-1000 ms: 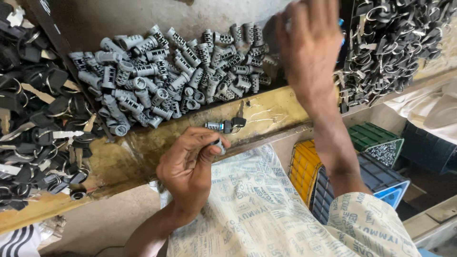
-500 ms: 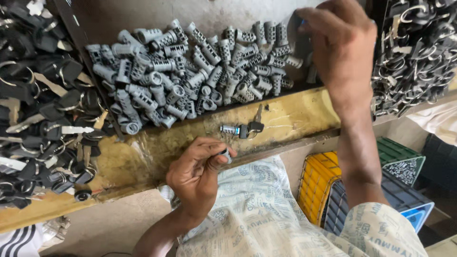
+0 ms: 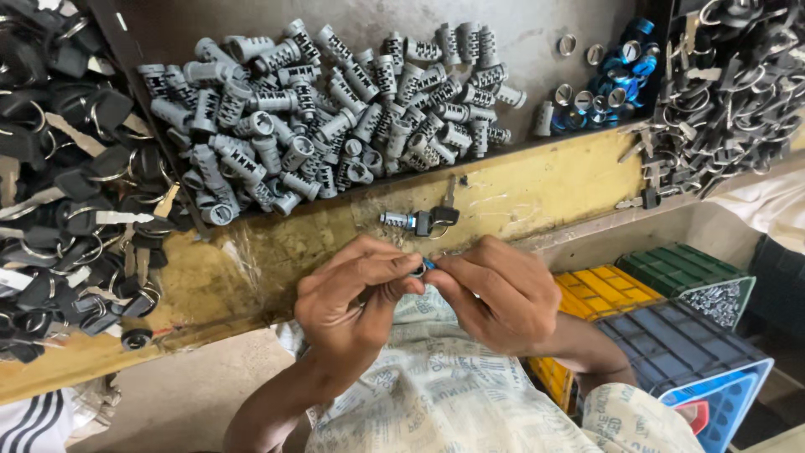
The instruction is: The person assembles keychains at a workbench. They pick gray plastic lock bodies from a bin, press a blue cap into each body, attach a key with a split ring, and place the finished keychain on the bench, repeating the cycle.
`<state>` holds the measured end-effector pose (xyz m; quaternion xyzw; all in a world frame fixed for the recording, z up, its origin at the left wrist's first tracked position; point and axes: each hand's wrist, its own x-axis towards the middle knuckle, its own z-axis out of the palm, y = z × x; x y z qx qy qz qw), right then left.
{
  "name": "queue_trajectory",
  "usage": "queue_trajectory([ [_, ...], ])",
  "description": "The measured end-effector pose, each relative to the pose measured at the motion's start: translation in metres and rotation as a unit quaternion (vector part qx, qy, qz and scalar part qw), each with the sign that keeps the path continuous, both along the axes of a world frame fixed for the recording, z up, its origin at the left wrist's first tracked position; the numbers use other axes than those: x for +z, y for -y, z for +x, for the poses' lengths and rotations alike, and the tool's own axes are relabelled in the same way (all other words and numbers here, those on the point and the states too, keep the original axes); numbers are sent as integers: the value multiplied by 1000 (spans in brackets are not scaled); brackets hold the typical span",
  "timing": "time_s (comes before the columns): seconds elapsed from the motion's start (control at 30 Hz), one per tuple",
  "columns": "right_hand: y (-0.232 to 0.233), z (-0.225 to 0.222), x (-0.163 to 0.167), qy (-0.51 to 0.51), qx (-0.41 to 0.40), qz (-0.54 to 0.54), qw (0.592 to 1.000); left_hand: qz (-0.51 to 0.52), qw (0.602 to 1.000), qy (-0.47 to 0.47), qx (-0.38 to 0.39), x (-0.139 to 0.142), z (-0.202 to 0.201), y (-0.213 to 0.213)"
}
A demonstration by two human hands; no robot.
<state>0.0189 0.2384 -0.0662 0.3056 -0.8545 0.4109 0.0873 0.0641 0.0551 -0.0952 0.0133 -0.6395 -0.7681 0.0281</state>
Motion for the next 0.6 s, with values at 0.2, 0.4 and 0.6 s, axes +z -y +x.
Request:
queue_trajectory([
  [0.2, 4, 6, -12, 23, 45, -66, 997, 129, 978, 124, -105, -8, -3, 15],
  [0.4, -6, 18, -13, 90, 167, -33, 981, 244, 926, 244, -154, -19, 1, 24],
  [0.6, -20, 19, -37, -180, 125, 27, 975, 210, 944, 209, -145, -6, 9, -1],
])
